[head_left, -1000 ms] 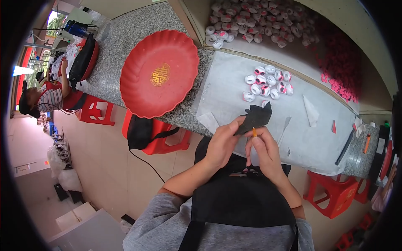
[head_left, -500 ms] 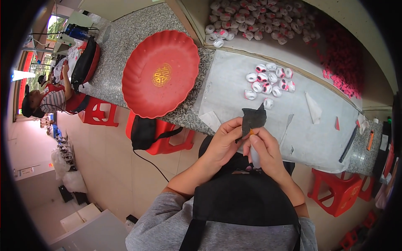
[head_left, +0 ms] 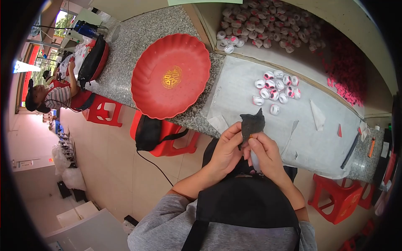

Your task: Applying glue to small toy components to assemble them.

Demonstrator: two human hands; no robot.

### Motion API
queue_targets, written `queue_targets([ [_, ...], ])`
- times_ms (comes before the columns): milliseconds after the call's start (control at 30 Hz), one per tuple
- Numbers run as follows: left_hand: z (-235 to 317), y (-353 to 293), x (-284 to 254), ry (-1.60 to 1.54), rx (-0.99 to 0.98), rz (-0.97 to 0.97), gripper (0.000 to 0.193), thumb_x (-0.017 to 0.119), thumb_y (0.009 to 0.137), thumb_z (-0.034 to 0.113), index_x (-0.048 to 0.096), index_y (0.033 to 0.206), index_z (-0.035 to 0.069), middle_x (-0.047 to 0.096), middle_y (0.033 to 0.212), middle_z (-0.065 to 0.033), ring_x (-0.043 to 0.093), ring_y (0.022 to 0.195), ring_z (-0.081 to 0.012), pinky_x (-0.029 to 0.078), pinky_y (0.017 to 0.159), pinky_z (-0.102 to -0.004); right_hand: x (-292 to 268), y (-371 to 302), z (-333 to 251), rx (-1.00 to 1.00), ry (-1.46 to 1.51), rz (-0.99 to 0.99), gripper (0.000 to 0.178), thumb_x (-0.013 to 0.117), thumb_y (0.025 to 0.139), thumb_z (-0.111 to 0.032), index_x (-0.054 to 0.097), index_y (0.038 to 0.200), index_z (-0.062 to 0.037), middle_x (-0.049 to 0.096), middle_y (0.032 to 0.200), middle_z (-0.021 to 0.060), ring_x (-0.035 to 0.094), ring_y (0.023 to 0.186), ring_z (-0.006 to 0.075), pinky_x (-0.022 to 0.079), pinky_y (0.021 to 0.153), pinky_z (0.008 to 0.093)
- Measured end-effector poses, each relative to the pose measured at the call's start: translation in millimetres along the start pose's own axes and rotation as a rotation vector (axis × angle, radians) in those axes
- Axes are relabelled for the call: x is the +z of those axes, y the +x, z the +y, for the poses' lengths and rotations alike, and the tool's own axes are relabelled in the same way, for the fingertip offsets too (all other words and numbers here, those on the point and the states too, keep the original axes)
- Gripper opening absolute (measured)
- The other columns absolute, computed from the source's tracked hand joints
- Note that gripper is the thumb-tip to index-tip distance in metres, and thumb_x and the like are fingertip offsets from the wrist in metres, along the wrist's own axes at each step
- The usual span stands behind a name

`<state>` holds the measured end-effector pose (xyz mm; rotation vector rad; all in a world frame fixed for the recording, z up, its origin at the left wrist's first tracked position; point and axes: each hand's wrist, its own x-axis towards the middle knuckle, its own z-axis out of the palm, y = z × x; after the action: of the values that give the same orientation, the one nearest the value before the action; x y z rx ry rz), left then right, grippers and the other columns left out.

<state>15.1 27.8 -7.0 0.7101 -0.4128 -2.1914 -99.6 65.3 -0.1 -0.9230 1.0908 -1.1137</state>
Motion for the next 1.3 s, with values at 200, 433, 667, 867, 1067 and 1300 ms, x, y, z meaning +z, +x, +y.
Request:
queue_targets([
  [200, -0.3, -4.6, 6.3, 0.038, 0.068, 0.032, 0.014, 0.043, 0.081, 0.012, 0.045, 0.091, 0.004, 0.051, 0.072, -0.0050, 0.048, 0.048, -0.0111, 0.042, 0.040, -0.0230, 2.3, -0.9, -2.5, -0.048, -0.101, 0.019, 0.016, 0.039, 0.082, -0.014, 0.047, 0.080, -0.0001, 0.048, 0.054, 0.0050, 0.045, 0.043, 0.0106, 0.036, 0.042, 0.0225],
  [433, -5.9, -1.9, 11.6, 0.029, 0.065, 0.017, 0.015, 0.043, 0.081, 0.013, 0.046, 0.092, 0.002, 0.052, 0.073, -0.0057, 0.048, 0.049, -0.0126, 0.041, 0.041, -0.0240, -3.7, -4.7, -4.1, -0.094, -0.253, 0.080, 0.013, 0.040, 0.082, -0.013, 0.048, 0.080, -0.0021, 0.048, 0.052, 0.0042, 0.046, 0.042, 0.0109, 0.036, 0.041, 0.0225],
  [667, -7.6, 0.0, 32.5, 0.083, 0.023, -0.013, 0.017, 0.045, 0.080, 0.013, 0.046, 0.094, 0.003, 0.052, 0.079, -0.0052, 0.050, 0.064, -0.0121, 0.043, 0.052, -0.0250, -14.7, -15.3, -15.0, -0.153, -0.381, 0.161, 0.011, 0.041, 0.081, -0.012, 0.048, 0.079, -0.0027, 0.048, 0.049, 0.0057, 0.048, 0.040, 0.0155, 0.036, 0.041, 0.0249],
  [867, 44.6, 19.7, 41.1, 0.051, 0.495, -0.085, 0.029, 0.048, 0.078, 0.013, 0.042, 0.104, 0.003, 0.047, 0.103, -0.0060, 0.045, 0.094, -0.0150, 0.033, 0.084, -0.0301, -37.3, -41.7, -6.3, -0.020, -0.415, 0.136, 0.017, 0.038, 0.082, -0.012, 0.045, 0.072, 0.0007, 0.048, 0.052, 0.0038, 0.044, 0.043, 0.0085, 0.034, 0.041, 0.0201],
  [1067, 14.1, 36.0, 80.1, 0.179, 0.176, -0.247, 0.029, 0.045, 0.078, 0.008, 0.044, 0.105, -0.004, 0.049, 0.106, -0.0118, 0.046, 0.098, -0.0173, 0.033, 0.087, -0.0290, -60.7, -69.9, -7.0, -0.071, -0.024, 0.214, 0.019, 0.035, 0.083, -0.011, 0.043, 0.070, 0.0005, 0.048, 0.055, 0.0066, 0.044, 0.047, 0.0096, 0.036, 0.046, 0.0203],
  [1300, -75.9, 91.1, 154.3, 0.527, -0.211, -0.538, 0.014, 0.047, 0.077, 0.014, 0.053, 0.083, 0.003, 0.053, 0.074, 0.0017, 0.047, 0.068, -0.0060, 0.034, 0.065, -0.0193, -90.5, -107.8, -2.6, -0.270, 0.230, 0.434, 0.021, 0.035, 0.083, -0.016, 0.041, 0.071, 0.0001, 0.046, 0.053, 0.0099, 0.043, 0.041, 0.0136, 0.037, 0.040, 0.0222],
])
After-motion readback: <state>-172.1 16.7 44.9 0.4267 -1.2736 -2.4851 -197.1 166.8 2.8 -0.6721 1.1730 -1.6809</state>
